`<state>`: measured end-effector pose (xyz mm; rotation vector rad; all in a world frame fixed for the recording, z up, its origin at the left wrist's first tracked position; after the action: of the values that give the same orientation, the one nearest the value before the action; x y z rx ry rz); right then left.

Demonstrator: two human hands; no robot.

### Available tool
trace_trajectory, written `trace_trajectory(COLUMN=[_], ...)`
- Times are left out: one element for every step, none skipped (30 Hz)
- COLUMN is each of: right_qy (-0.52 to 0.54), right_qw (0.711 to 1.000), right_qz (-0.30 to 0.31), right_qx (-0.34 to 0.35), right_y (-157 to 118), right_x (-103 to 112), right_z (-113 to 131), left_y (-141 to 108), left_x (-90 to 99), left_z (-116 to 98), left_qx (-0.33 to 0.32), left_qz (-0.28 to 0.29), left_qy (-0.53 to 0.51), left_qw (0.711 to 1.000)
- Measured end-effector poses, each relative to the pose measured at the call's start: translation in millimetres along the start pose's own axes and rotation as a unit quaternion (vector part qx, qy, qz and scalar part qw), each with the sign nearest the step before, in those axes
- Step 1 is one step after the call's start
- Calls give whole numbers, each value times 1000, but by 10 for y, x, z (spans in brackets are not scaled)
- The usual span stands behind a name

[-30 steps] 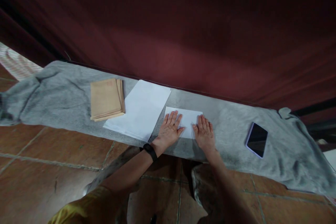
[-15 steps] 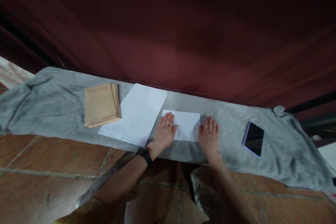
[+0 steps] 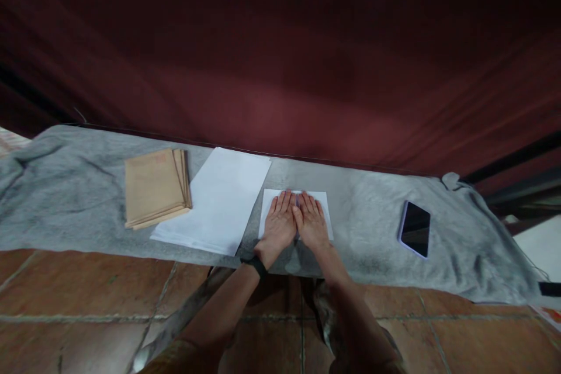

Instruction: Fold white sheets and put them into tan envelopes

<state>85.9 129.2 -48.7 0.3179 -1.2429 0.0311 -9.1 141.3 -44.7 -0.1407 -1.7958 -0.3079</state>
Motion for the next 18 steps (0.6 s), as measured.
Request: trace_trajectory(right_qy=[-8, -17, -26, -34, -41, -47, -52, -57, -61, -65, -68, -72, -74, -76, -78, -78, -78, -78], right_qw=[1000, 1000, 999, 999, 999, 998, 997, 997, 996, 994, 993, 992, 991, 991, 990, 990, 990, 989], right_qz=[-5, -11, -16, -22, -29, -36, -45, -55, -66, -78, -88, -97, -103, -107, -111, -113, -114, -114], right_qx=[-7, -12, -15, -18, -21, -23, -24, -25, -27, -27, -28, -29, -31, -33, -35, -38, -40, -42], right_y=[7, 11, 11, 8, 3, -5, -15, -26, -38, -52, -67, -82, -97, -112, -128, -143, -157, -170], right_x=[-3, -6, -9, -11, -13, -13, -12, -8, -2, 5, 11, 15, 17, 19, 22, 25, 30, 36], right_z=[-26, -50, -73, -95, -118, -141, -164, -187, -211, -235, -259, -284, -308, -332, -356, -380, -403, -424], left_y=[11, 19, 26, 31, 34, 35, 34, 32, 28, 23, 18, 13, 8, 4, 1, -2, -3, -4], left_x=[11, 21, 29, 35, 41, 47, 54, 59, 65, 71, 77, 84, 91, 96, 98, 96, 92, 85], left_z=[25, 56, 88, 123, 156, 188, 216, 241, 259, 275, 287, 298, 306, 313, 318, 322, 326, 332], left_qx=[4, 12, 19, 28, 36, 43, 48, 52, 53, 54, 55, 57, 60, 62, 64, 66, 67, 69], left_qz=[-7, -12, -15, -17, -17, -18, -18, -19, -20, -22, -25, -29, -34, -38, -40, -41, -41, -42], left_qy=[-3, -4, -3, 1, 5, 10, 15, 19, 22, 24, 26, 27, 27, 28, 28, 29, 30, 30], left_qw=[1000, 1000, 1000, 999, 999, 999, 999, 998, 998, 998, 998, 998, 997, 997, 997, 997, 996, 996])
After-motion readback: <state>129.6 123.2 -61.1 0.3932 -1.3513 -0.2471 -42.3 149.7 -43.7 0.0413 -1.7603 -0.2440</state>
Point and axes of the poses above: each hand's wrist, its own y-axis towards the middle knuckle, its own x-axis out of the back of the hand, z = x × y, the point moved 6 cm from there along y, towards the middle knuckle, and after that the axes turned 8 degrees about x, right-handed, at the moved point
